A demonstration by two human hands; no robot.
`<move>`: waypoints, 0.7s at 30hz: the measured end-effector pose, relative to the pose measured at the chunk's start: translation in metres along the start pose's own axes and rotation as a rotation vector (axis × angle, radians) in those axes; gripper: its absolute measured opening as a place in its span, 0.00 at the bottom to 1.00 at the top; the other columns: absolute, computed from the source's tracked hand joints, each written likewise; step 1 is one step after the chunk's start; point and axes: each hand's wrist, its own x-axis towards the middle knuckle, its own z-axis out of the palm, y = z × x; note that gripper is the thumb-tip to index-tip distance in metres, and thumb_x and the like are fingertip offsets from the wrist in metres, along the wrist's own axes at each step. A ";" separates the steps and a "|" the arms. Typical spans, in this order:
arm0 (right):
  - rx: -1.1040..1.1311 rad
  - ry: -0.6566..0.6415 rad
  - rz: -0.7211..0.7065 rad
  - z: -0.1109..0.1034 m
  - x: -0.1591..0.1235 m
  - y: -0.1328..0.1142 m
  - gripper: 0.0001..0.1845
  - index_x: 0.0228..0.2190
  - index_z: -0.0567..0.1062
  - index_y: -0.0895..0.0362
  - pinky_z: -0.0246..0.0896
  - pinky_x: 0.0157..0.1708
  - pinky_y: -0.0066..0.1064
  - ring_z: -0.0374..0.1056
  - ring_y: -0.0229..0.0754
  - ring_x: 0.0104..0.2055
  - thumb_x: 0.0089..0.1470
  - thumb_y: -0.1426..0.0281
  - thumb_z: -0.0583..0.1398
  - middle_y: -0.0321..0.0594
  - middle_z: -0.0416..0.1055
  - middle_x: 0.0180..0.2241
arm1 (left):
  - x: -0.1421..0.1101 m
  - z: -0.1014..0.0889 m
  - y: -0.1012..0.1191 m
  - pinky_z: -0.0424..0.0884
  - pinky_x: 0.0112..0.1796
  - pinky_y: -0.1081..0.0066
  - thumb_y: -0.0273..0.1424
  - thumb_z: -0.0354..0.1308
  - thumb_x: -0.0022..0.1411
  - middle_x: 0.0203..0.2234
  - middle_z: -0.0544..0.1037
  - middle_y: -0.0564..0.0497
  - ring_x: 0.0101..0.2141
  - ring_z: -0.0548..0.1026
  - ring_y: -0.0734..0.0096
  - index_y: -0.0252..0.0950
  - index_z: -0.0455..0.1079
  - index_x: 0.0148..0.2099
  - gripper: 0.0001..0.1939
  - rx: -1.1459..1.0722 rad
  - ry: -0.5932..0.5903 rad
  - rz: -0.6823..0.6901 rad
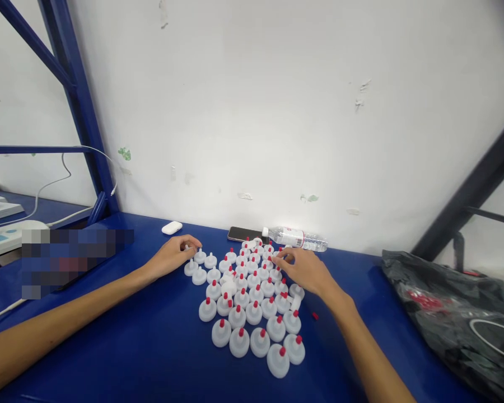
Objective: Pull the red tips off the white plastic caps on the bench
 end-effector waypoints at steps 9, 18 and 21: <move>0.079 -0.033 0.063 -0.003 0.005 0.015 0.14 0.43 0.75 0.58 0.72 0.41 0.40 0.74 0.41 0.38 0.64 0.60 0.59 0.40 0.76 0.41 | -0.003 0.003 0.002 0.74 0.47 0.52 0.40 0.58 0.66 0.50 0.75 0.47 0.47 0.75 0.58 0.38 0.70 0.52 0.16 0.120 0.184 0.106; 0.215 0.070 0.025 -0.003 0.009 0.020 0.11 0.42 0.76 0.58 0.72 0.42 0.41 0.73 0.42 0.41 0.62 0.64 0.62 0.40 0.76 0.42 | -0.017 0.001 0.024 0.75 0.46 0.53 0.38 0.58 0.67 0.50 0.75 0.47 0.47 0.75 0.59 0.38 0.70 0.51 0.14 0.131 0.327 0.262; 0.296 0.143 0.031 -0.010 0.008 0.016 0.12 0.44 0.75 0.58 0.72 0.39 0.39 0.74 0.41 0.38 0.62 0.64 0.62 0.39 0.75 0.41 | -0.024 0.000 0.035 0.74 0.47 0.52 0.37 0.58 0.67 0.50 0.74 0.47 0.48 0.74 0.58 0.38 0.70 0.51 0.14 0.140 0.357 0.308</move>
